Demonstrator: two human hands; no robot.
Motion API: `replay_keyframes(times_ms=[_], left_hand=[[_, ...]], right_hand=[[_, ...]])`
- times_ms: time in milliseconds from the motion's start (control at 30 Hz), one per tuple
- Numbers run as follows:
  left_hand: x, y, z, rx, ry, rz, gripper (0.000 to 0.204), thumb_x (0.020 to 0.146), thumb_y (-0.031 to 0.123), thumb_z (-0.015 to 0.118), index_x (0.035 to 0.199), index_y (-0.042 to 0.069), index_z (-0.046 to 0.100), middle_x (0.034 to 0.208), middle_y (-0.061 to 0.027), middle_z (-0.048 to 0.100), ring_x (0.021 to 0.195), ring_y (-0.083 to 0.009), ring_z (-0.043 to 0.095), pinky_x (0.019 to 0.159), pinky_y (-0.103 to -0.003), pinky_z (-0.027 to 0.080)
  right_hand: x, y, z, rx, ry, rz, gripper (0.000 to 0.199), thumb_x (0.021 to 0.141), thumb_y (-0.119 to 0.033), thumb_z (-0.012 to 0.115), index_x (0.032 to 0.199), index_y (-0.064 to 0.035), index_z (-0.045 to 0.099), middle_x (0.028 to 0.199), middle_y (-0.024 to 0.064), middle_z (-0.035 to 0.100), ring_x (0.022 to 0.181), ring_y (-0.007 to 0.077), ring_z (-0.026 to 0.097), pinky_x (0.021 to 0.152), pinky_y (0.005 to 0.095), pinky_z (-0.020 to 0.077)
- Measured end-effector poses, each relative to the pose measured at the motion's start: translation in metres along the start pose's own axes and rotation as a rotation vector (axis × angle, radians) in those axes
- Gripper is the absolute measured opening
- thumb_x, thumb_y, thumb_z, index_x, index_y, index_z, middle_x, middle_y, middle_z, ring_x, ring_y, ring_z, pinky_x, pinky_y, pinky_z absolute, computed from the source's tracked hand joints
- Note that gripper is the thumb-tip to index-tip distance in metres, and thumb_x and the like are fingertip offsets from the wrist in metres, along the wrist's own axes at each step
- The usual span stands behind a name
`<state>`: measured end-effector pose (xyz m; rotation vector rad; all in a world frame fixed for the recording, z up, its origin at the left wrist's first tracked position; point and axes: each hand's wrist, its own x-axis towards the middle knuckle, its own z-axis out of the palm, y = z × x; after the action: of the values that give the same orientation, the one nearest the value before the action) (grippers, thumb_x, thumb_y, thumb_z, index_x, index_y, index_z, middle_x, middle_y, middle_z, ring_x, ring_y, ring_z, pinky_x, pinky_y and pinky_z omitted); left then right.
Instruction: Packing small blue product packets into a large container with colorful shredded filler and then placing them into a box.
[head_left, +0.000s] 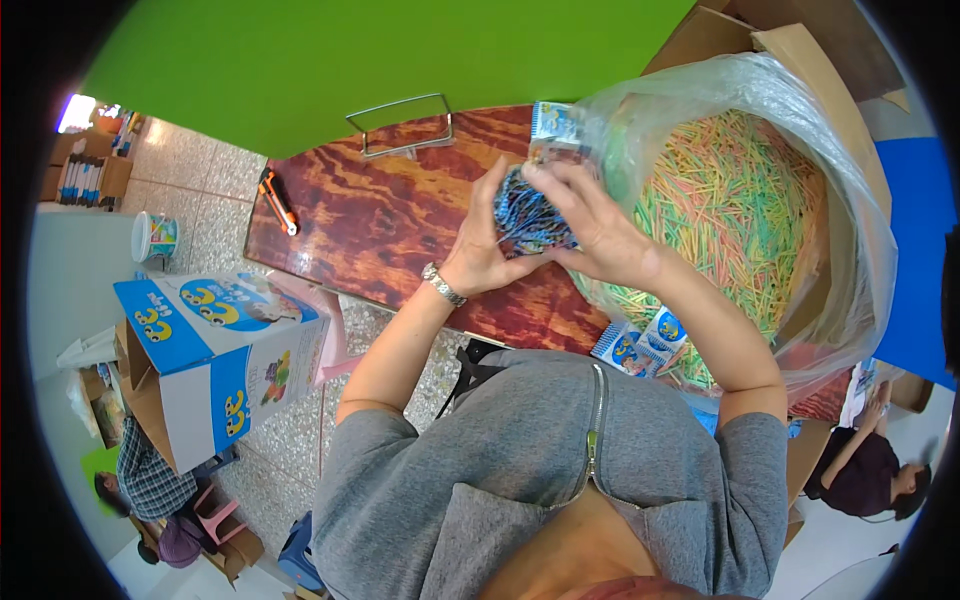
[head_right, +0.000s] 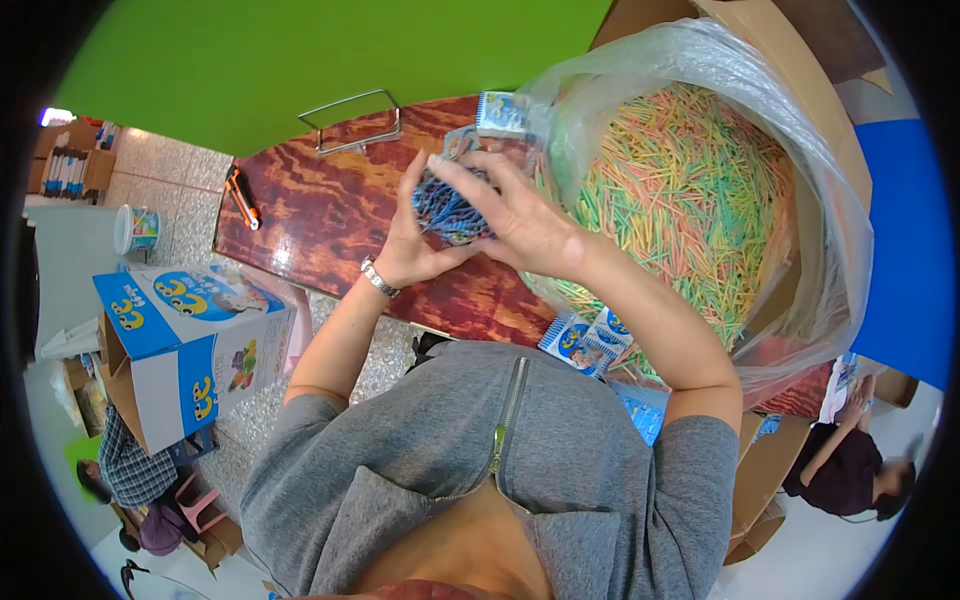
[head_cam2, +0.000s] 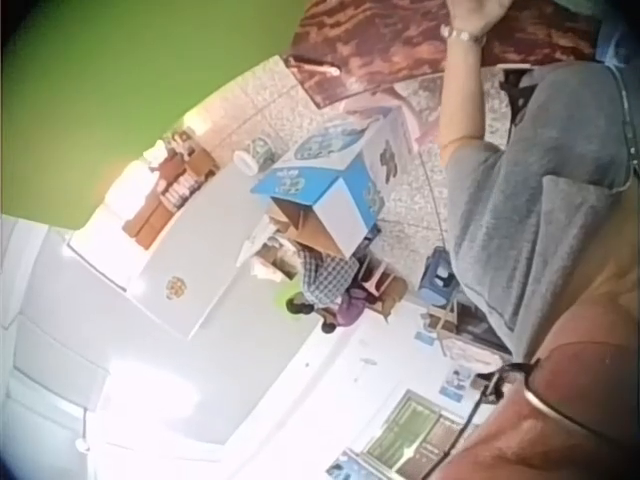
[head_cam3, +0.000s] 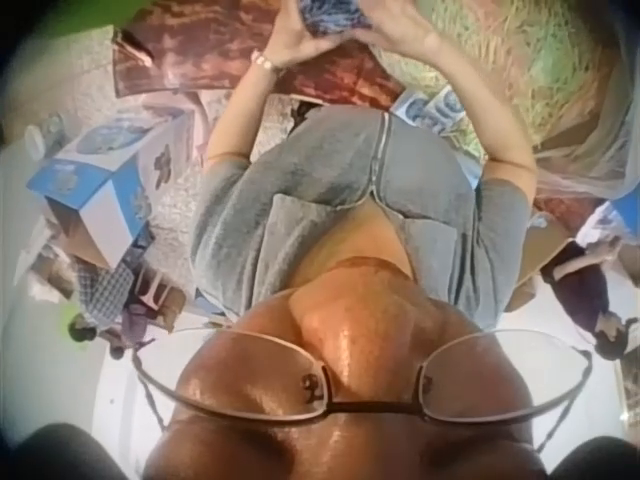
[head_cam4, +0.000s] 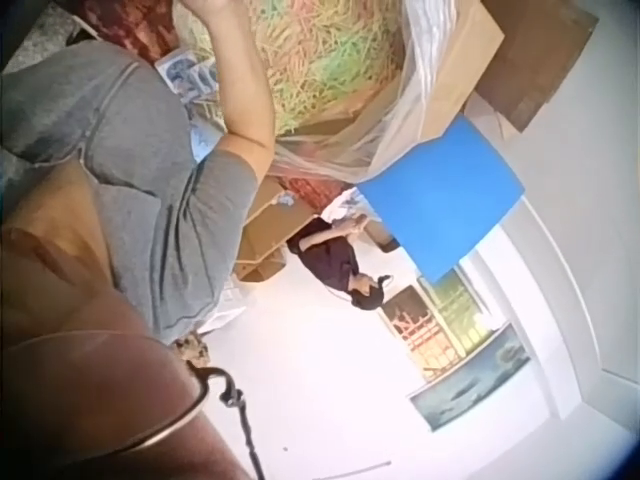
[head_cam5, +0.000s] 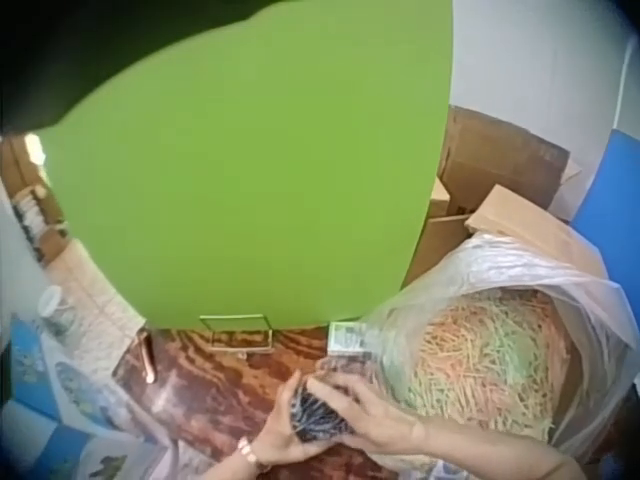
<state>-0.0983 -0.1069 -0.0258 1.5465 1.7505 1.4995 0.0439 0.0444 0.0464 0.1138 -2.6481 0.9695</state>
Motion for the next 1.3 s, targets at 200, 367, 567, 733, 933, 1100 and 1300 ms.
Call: replay_keyframes(times_ms=[200, 367, 567, 733, 933, 1100, 1300], left_hand=[[-0.034, -0.049, -0.005, 0.062, -0.044, -0.072, 0.127, 0.058, 0.029, 0.091, 0.15, 0.004, 0.006, 0.143, -0.0247, 0.034, 0.131, -0.0371, 0.04, 0.11, -0.043, 0.034], [-0.036, -0.044, 0.001, 0.052, 0.01, -0.086, 0.131, 0.059, 0.027, 0.091, 0.151, 0.007, 0.0, 0.143, -0.024, 0.035, 0.131, -0.0356, 0.041, 0.109, -0.043, 0.036], [-0.029, -0.04, -0.006, -0.127, 0.053, -0.184, 0.126, 0.065, 0.017, 0.088, 0.151, 0.009, -0.003, 0.141, -0.0222, 0.038, 0.128, -0.0305, 0.045, 0.107, -0.042, 0.038], [-0.032, -0.043, 0.0, -0.066, 0.114, -0.172, 0.127, 0.065, 0.016, 0.086, 0.151, 0.009, -0.008, 0.137, -0.0237, 0.043, 0.123, -0.0312, 0.051, 0.104, -0.041, 0.042], [-0.029, -0.032, 0.016, -0.171, 0.211, -0.192, 0.128, 0.064, 0.013, 0.085, 0.15, 0.009, -0.011, 0.136, -0.0247, 0.042, 0.122, -0.0332, 0.051, 0.101, -0.042, 0.043], [-0.038, -0.038, 0.009, -0.036, 0.12, -0.184, 0.138, 0.063, 0.019, 0.087, 0.148, 0.007, -0.02, 0.142, -0.0273, 0.033, 0.127, -0.0371, 0.046, 0.104, -0.043, 0.04], [-0.042, -0.033, 0.006, -0.013, 0.036, -0.196, 0.139, 0.065, 0.016, 0.087, 0.146, 0.008, -0.026, 0.141, -0.0261, 0.035, 0.128, -0.0344, 0.044, 0.106, -0.042, 0.038]], right_hand=[[-0.01, 0.03, 0.056, -0.012, -0.139, -0.007, 0.105, 0.061, 0.001, 0.079, 0.149, -0.0124, 0.023, 0.141, 0.0215, 0.034, 0.127, 0.0441, 0.041, 0.104, 0.0463, 0.0402], [-0.006, 0.034, 0.053, -0.013, -0.113, -0.03, 0.111, 0.065, -0.011, 0.081, 0.153, -0.0119, 0.012, 0.149, 0.0233, 0.021, 0.136, 0.0424, 0.03, 0.111, 0.0473, 0.0314], [0.014, 0.053, 0.06, 0.575, 0.127, 0.206, 0.1, 0.088, -0.039, 0.065, 0.152, -0.0051, -0.004, 0.157, 0.0197, 0.006, 0.145, 0.0334, 0.016, 0.116, 0.0441, 0.0184], [0.045, 0.081, 0.068, 0.804, 0.005, 0.396, 0.073, 0.098, -0.056, 0.038, 0.145, -0.001, 0.033, 0.139, 0.0173, 0.046, 0.128, 0.0252, 0.045, 0.108, 0.0371, 0.0344], [0.04, 0.047, 0.088, 0.881, 0.27, 0.472, 0.052, 0.1, -0.05, 0.041, 0.111, -0.0023, 0.058, 0.105, 0.0052, 0.059, 0.1, 0.0143, 0.055, 0.089, 0.0307, 0.0446], [0.023, 0.043, 0.092, 0.81, 0.332, 0.451, 0.049, 0.101, -0.046, 0.041, 0.12, -0.0025, 0.055, 0.111, 0.007, 0.057, 0.106, 0.0162, 0.054, 0.092, 0.0322, 0.0444], [0.018, 0.055, 0.099, 0.915, 0.219, 0.47, 0.048, 0.101, -0.045, 0.041, 0.118, -0.0016, 0.055, 0.111, 0.0083, 0.059, 0.108, 0.0171, 0.054, 0.096, 0.0312, 0.0403]])
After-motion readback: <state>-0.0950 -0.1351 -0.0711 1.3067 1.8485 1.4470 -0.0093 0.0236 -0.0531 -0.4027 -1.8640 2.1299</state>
